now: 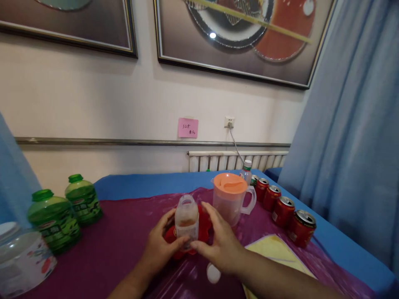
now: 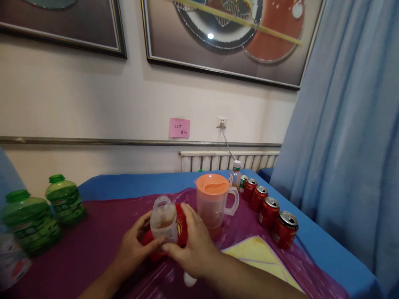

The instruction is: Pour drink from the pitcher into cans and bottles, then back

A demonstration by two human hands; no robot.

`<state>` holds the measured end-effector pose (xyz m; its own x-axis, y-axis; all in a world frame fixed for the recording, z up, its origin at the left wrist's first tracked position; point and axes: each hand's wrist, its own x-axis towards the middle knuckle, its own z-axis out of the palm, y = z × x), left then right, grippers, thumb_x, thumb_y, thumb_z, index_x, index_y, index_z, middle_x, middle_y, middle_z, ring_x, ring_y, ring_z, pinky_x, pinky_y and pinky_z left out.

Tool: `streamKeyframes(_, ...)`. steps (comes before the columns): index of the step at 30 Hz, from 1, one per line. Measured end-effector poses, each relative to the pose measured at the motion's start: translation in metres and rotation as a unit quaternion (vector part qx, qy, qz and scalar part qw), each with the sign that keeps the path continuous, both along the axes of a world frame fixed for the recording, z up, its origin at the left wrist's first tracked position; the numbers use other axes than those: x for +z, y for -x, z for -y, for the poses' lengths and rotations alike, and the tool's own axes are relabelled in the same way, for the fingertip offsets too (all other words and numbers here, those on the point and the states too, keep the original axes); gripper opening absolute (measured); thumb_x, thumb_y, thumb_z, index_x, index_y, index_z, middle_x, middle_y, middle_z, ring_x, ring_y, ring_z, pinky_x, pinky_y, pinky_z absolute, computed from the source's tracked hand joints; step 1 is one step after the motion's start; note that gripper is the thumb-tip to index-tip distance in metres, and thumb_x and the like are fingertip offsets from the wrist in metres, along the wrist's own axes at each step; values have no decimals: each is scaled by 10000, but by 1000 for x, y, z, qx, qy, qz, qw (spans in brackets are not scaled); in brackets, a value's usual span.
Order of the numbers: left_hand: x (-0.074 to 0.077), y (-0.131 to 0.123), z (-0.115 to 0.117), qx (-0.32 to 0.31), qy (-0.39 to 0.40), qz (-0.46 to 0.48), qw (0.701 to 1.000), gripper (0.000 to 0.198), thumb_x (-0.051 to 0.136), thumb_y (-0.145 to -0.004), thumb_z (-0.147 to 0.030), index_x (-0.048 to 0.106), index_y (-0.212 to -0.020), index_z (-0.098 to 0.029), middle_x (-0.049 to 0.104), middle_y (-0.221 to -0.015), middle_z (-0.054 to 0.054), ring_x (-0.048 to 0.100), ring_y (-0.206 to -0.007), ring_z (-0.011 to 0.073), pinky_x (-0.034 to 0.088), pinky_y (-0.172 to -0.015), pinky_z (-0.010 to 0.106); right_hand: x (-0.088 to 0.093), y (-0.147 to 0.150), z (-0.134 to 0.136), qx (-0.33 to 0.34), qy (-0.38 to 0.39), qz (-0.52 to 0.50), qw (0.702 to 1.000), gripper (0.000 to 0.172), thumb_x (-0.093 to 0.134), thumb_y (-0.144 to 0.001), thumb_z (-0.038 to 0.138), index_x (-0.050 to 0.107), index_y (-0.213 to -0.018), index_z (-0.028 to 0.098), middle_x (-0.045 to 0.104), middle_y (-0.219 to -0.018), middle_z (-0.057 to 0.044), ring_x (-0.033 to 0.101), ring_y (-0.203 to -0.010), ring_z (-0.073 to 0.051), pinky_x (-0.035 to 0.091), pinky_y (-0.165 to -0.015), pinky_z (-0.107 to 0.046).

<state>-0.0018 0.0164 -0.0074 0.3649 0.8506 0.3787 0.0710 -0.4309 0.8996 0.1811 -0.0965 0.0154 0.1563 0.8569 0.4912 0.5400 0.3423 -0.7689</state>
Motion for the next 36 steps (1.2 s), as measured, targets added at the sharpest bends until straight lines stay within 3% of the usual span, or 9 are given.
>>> streamKeyframes(5,-10,1,-1,-60,-15,-5,998,771,862,-634,-465,566,-1306,-229,683,-1317,144,680,-1166,345,563,-1011,478,15,13,-18,10,47,-66,997,948,835,-645,270,417,-1490,166,574,-1416,-172,530,-1317,-352,396,-1121,-536)
streamKeyframes(10,-14,1,-1,-83,-9,-11,996,761,857,-651,-459,564,-1321,-249,692,-1308,135,681,-1164,344,560,-1009,467,22,13,-15,14,29,-120,992,767,840,-608,256,559,-1320,201,696,-1224,-99,658,-1120,-294,497,-1015,-465)
streamKeyframes(14,-7,0,5,-86,6,23,996,869,824,-596,-641,581,-1331,-246,696,-1298,147,666,-1175,377,552,-1012,477,27,8,-7,18,-3,-140,990,662,842,-602,267,590,-1212,216,723,-1118,-63,691,-1007,-262,542,-931,-418)
streamKeyframes(22,-7,-4,-1,-56,5,-9,998,581,697,-770,-595,640,-1235,-250,766,-1147,113,729,-1054,306,602,-921,413,26,-8,18,44,-12,-190,981,609,829,-639,270,565,-1186,226,723,-1092,-49,706,-927,-241,577,-834,-370)
streamKeyframes(26,-2,-2,-5,-40,-71,-99,992,477,742,-745,-519,703,-1145,-263,802,-1004,73,760,-917,276,618,-879,402,17,-28,39,20,-37,-189,981,621,818,-691,296,541,-1243,230,702,-1160,-60,679,-1023,-245,547,-899,-360)
streamKeyframes(29,10,-3,6,-61,-149,-174,971,316,702,-801,-454,740,-1072,-296,797,-1043,45,752,-935,247,605,-885,364,6,-46,58,-24,-49,-187,981,649,808,-733,318,503,-1301,241,680,-1216,-67,649,-1102,-249,516,-950,-353)
streamKeyframes(31,20,-8,20,-125,-187,-233,946,261,650,-862,-415,735,-1087,-315,787,-1078,31,736,-990,229,586,-909,337,-3,-56,69,-45,-54,-193,979,646,795,-760,341,487,-1320,247,666,-1250,-73,639,-1128,-250,507,-964,-351)
streamKeyframes(34,28,-18,46,-249,-215,-326,886,298,590,-918,-363,681,-1201,-340,745,-1209,22,691,-1115,221,544,-989,334,-15,-64,80,-68,-63,-206,974,618,784,-780,367,500,-1314,243,660,-1268,-84,633,-1147,-260,510,-963,-355)
streamKeyframes(36,26,-24,61,-282,-224,-383,851,400,589,-910,-301,613,-1305,-356,658,-1374,26,624,-1243,246,499,-1063,375,-22,-65,82,-77,-63,-218,971,610,792,-770,375,523,-1299,233,675,-1244,-93,642,-1131,-269,523,-942,-359)
